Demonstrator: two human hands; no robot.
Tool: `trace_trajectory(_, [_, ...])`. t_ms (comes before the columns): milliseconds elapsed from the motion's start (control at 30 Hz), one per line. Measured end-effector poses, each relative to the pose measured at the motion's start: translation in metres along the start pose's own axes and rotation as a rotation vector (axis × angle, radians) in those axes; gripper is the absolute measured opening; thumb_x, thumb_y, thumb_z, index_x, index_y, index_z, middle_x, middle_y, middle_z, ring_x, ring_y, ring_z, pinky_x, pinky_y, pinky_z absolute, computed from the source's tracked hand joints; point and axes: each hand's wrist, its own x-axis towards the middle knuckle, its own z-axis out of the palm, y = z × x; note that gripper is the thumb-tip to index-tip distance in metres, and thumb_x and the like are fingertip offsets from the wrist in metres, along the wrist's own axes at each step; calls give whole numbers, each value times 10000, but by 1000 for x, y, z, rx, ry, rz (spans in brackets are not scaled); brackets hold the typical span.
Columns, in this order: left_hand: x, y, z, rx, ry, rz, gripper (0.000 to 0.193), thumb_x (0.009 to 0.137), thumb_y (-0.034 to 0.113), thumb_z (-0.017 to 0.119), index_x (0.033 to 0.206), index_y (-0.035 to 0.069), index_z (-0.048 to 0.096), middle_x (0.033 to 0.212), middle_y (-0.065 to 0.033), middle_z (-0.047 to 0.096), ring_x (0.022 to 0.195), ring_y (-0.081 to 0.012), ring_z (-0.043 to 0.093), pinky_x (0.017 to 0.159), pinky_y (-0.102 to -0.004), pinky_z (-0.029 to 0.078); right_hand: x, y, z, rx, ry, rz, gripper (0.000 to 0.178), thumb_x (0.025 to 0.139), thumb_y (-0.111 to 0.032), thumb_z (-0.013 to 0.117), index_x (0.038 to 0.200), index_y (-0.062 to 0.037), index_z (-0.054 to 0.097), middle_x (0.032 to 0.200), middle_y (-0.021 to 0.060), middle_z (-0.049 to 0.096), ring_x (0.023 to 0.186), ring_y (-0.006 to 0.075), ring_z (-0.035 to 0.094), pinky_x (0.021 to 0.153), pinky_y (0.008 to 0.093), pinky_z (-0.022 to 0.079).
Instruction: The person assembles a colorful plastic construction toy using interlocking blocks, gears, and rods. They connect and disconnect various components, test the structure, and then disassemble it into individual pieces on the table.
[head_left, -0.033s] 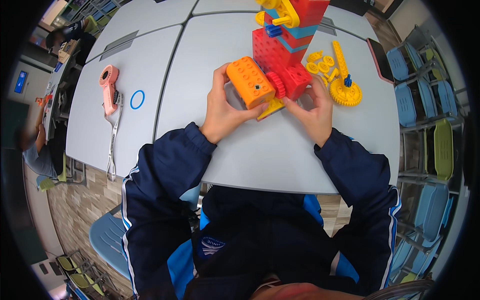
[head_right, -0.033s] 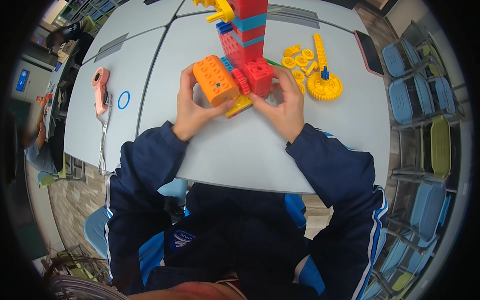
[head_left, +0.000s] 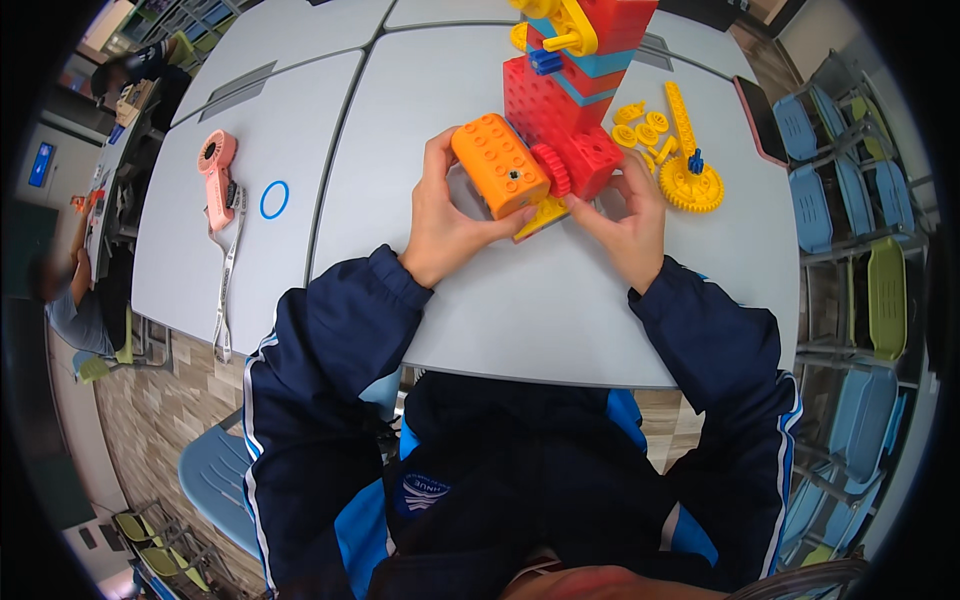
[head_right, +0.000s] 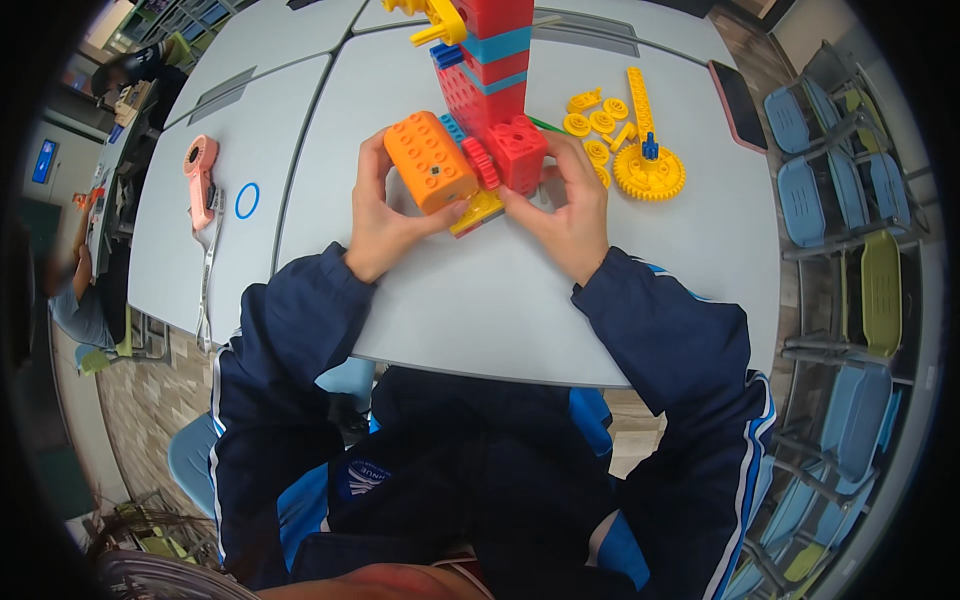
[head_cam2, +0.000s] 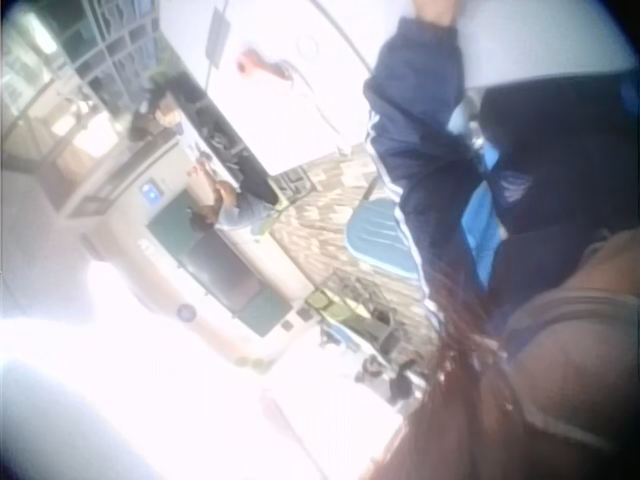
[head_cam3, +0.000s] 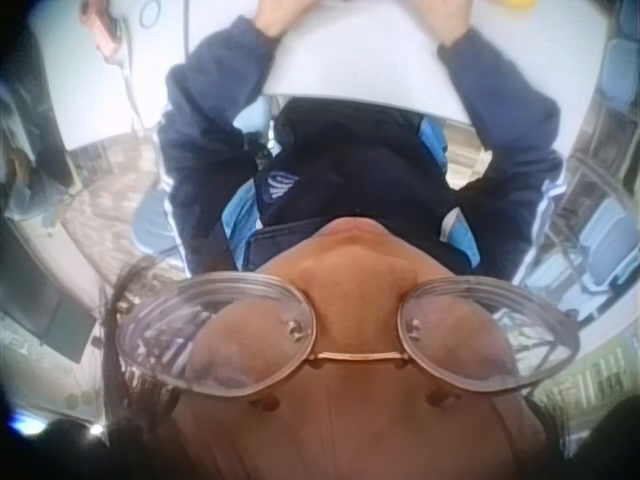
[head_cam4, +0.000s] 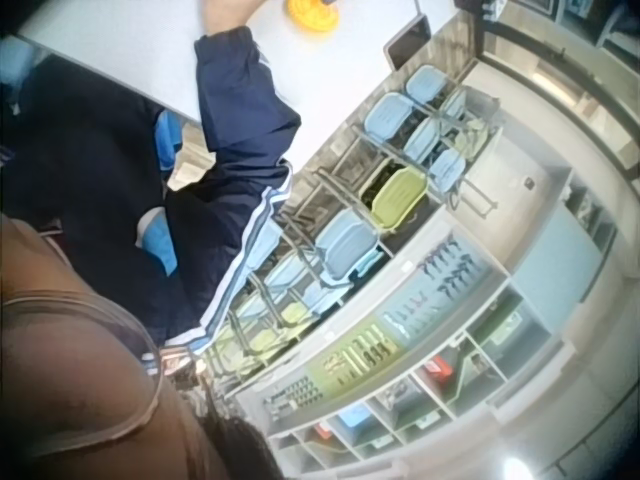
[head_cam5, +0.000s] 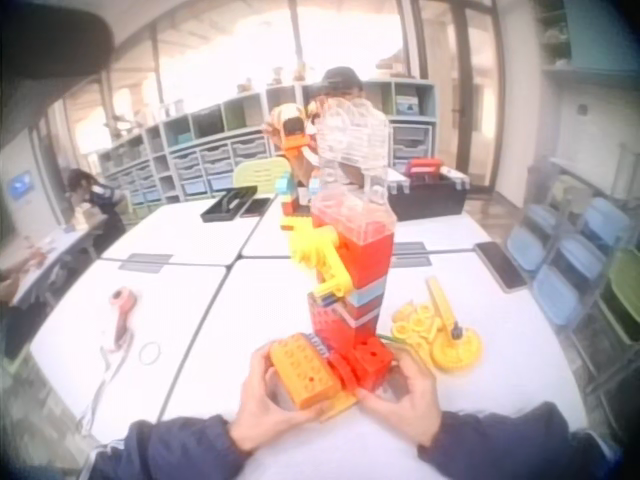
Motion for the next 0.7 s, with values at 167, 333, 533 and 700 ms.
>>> trace_trajectory(167, [-1, -1, 3, -99, 30, 24, 894, 632, 165, 923, 1303, 1, 355, 1215, -155, 554, 1171, -234, 568, 1044, -364, 443, 1, 0, 2, -46, 8, -29, 530, 740, -63, 782, 1235, -37, 593, 1161, 79, 612, 999, 166, 629, 756, 282, 517])
trace_trajectory(333, [3, 1, 4, -189, 19, 3, 875, 631, 133, 929, 1272, -1, 349, 1208, -166, 556, 1185, -221, 567, 1054, -356, 443, 2, -6, 5, 23, 32, 82, 527, 749, -61, 776, 1238, -35, 579, 1122, 73, 612, 885, 125, 647, 580, 229, 495])
trace_trajectory(533, [3, 6, 4, -133, 32, 15, 860, 645, 137, 925, 1273, -5, 356, 1190, -166, 574, 1149, -227, 598, 1009, -356, 474, -2, -6, 8, -44, 18, 94, 459, 785, -57, 764, 1200, -31, 569, 1020, 40, 630, 821, 92, 623, 553, 213, 476])
trace_trajectory(700, [2, 8, 3, -85, 36, 36, 879, 662, 165, 922, 1303, -11, 347, 1190, -173, 578, 1149, -247, 611, 996, -357, 482, -1, -4, 8, -105, 34, -29, 442, 763, -70, 771, 1152, 1, 573, 932, 87, 593, 740, 167, 590, 509, 255, 482])
